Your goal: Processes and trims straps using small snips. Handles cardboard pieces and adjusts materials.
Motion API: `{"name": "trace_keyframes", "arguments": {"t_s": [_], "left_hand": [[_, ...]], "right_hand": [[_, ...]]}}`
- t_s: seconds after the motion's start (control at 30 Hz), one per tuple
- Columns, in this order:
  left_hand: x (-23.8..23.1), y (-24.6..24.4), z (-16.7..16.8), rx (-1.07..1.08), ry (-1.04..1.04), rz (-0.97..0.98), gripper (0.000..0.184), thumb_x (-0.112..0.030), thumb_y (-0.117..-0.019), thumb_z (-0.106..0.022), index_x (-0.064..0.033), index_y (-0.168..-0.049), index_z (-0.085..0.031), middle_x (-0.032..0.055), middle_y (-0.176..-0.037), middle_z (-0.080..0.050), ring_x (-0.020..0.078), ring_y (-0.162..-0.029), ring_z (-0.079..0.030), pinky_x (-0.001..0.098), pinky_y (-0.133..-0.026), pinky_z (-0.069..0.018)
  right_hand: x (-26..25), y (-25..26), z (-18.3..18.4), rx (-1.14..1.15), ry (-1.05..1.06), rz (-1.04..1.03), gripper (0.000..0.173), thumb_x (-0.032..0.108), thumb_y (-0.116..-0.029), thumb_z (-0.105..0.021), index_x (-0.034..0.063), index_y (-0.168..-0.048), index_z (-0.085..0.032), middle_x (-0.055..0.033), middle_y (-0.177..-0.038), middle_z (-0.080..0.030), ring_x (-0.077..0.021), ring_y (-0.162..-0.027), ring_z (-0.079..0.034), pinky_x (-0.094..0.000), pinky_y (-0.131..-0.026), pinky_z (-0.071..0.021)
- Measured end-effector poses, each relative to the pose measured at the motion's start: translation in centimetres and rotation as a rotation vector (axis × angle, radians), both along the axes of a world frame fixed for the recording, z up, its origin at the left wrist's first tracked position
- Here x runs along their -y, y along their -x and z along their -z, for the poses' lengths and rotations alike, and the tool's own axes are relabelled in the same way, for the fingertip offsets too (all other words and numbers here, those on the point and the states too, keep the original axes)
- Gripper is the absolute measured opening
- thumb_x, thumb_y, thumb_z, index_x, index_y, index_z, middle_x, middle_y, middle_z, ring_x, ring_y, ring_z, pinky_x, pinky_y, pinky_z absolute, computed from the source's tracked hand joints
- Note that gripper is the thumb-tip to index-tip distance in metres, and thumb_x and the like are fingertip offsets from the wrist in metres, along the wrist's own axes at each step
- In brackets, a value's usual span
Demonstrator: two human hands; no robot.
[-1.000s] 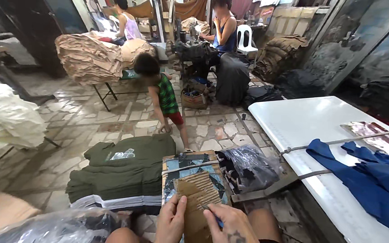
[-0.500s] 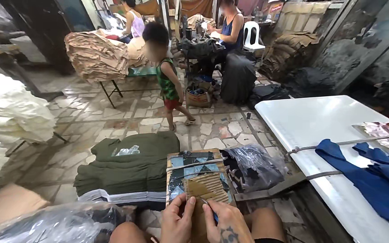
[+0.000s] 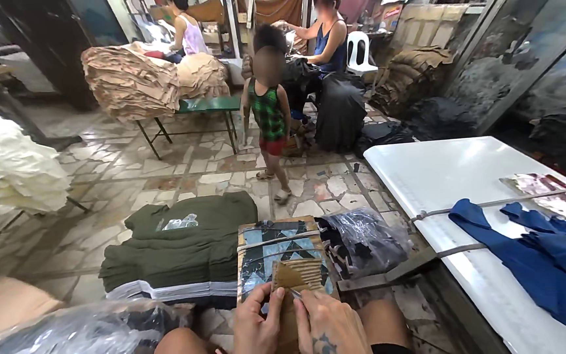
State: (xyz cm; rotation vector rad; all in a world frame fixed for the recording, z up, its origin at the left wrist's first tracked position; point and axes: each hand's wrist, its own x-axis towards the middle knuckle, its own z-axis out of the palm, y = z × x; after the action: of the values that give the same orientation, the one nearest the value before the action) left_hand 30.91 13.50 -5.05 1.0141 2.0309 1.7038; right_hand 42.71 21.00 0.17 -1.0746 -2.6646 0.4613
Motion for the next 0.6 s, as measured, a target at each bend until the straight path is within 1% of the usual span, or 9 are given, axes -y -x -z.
{"name": "trace_keyframes", "arguments": {"t_s": [0.07,0.13,0.23,0.27,0.33,0.37,0.43,0.5,0.6], "left_hand": [[-0.2,0.2,0.6,-0.166,-0.034,0.019,0.017,-0.014,-0.0972,-0.063,-0.0015,-0.100,-0.075,0.0028,-0.094,-0.074,0.0032,-0.084,-0.071,0.0188,-0.076,-0.0606],[-0.3,0.5,1.0,-0.302,-0.075,0.014,0.017,-0.014,-0.0963,-0.064,-0.0006,-0.098,-0.076,0.0058,-0.095,-0.073,0.0023,-0.084,-0.070,0.0162,-0.075,-0.0594],[-0.7,0.9,1.3,-0.450,-0.117,-0.002,0.018,-0.014,-0.0930,-0.067,0.0004,-0.098,-0.077,0.0088,-0.088,-0.069,0.0026,-0.076,-0.066,0.0137,-0.069,-0.0561],[-0.8,1.0,1.4,-0.475,-0.109,-0.006,0.019,-0.015,-0.0921,-0.067,-0.0010,-0.098,-0.078,0.0077,-0.084,-0.068,0.0024,-0.073,-0.064,0.0133,-0.067,-0.0549],[-1.1,1.3,1.5,-0.484,-0.072,0.002,0.020,-0.018,-0.0932,-0.066,-0.0030,-0.098,-0.079,0.0065,-0.083,-0.067,0.0024,-0.073,-0.064,0.0139,-0.067,-0.0547],[-1.3,1.4,1.5,-0.475,-0.060,0.010,0.021,-0.019,-0.0936,-0.066,-0.0032,-0.097,-0.079,0.0063,-0.083,-0.068,0.0024,-0.074,-0.065,0.0142,-0.068,-0.0554],[-1.5,1.3,1.6,-0.453,-0.046,0.018,0.021,-0.020,-0.0939,-0.065,-0.0040,-0.097,-0.079,0.0053,-0.085,-0.069,0.0024,-0.077,-0.067,0.0151,-0.070,-0.0568],[-1.6,1.2,1.9,-0.441,-0.057,0.020,0.021,-0.019,-0.0934,-0.066,-0.0038,-0.097,-0.079,0.0054,-0.085,-0.070,0.0022,-0.076,-0.067,0.0154,-0.070,-0.0569],[-1.4,0.8,1.9,-0.423,-0.088,0.025,0.019,-0.017,-0.0923,-0.069,-0.0029,-0.098,-0.079,0.0050,-0.083,-0.067,0.0014,-0.074,-0.065,0.0136,-0.068,-0.0555]], "right_hand": [[-0.2,0.3,-0.6,0.045,0.084,-0.008,0.036,0.028,-0.1028,-0.050,0.0048,-0.094,-0.075,-0.0127,-0.085,-0.073,-0.0292,-0.072,-0.073,-0.0455,-0.060,-0.0586],[-1.9,0.4,-1.1,0.004,0.499,0.010,0.039,0.028,-0.1057,-0.047,0.0037,-0.090,-0.073,-0.0107,-0.075,-0.068,-0.0243,-0.070,-0.068,-0.0427,-0.064,-0.0546],[-4.1,0.2,-0.1,-0.222,1.230,0.132,0.035,0.030,-0.1110,-0.045,0.0058,-0.099,-0.068,0.0054,-0.057,-0.044,-0.0039,-0.042,-0.037,-0.0201,-0.040,-0.0325],[-3.8,0.2,0.2,-0.225,1.102,0.115,0.034,0.027,-0.1100,-0.048,0.0050,-0.097,-0.070,0.0041,-0.058,-0.047,-0.0047,-0.045,-0.040,-0.0212,-0.043,-0.0344],[-2.2,0.4,1.3,-0.163,0.357,0.004,0.029,0.022,-0.1010,-0.056,0.0044,-0.088,-0.075,-0.0061,-0.070,-0.067,-0.0189,-0.061,-0.065,-0.0382,-0.057,-0.0537],[-1.7,0.6,2.3,-0.143,0.022,-0.033,0.026,0.022,-0.0967,-0.058,0.0043,-0.090,-0.076,-0.0084,-0.075,-0.070,-0.0228,-0.060,-0.069,-0.0409,-0.052,-0.0571],[-1.5,0.9,3.0,-0.089,-0.122,-0.040,0.028,0.025,-0.0973,-0.057,0.0039,-0.093,-0.076,-0.0102,-0.080,-0.072,-0.0252,-0.060,-0.071,-0.0417,-0.051,-0.0583],[-2.5,1.2,1.2,-0.096,0.452,0.042,0.033,0.024,-0.1041,-0.051,0.0031,-0.090,-0.073,-0.0095,-0.076,-0.068,-0.0228,-0.070,-0.068,-0.0414,-0.064,-0.0551],[-4.5,1.1,0.6,-0.357,1.525,0.315,0.032,0.027,-0.1115,-0.043,0.0093,-0.092,-0.060,0.0055,-0.056,-0.039,-0.0033,-0.040,-0.031,-0.0176,-0.038,-0.0286]]}}
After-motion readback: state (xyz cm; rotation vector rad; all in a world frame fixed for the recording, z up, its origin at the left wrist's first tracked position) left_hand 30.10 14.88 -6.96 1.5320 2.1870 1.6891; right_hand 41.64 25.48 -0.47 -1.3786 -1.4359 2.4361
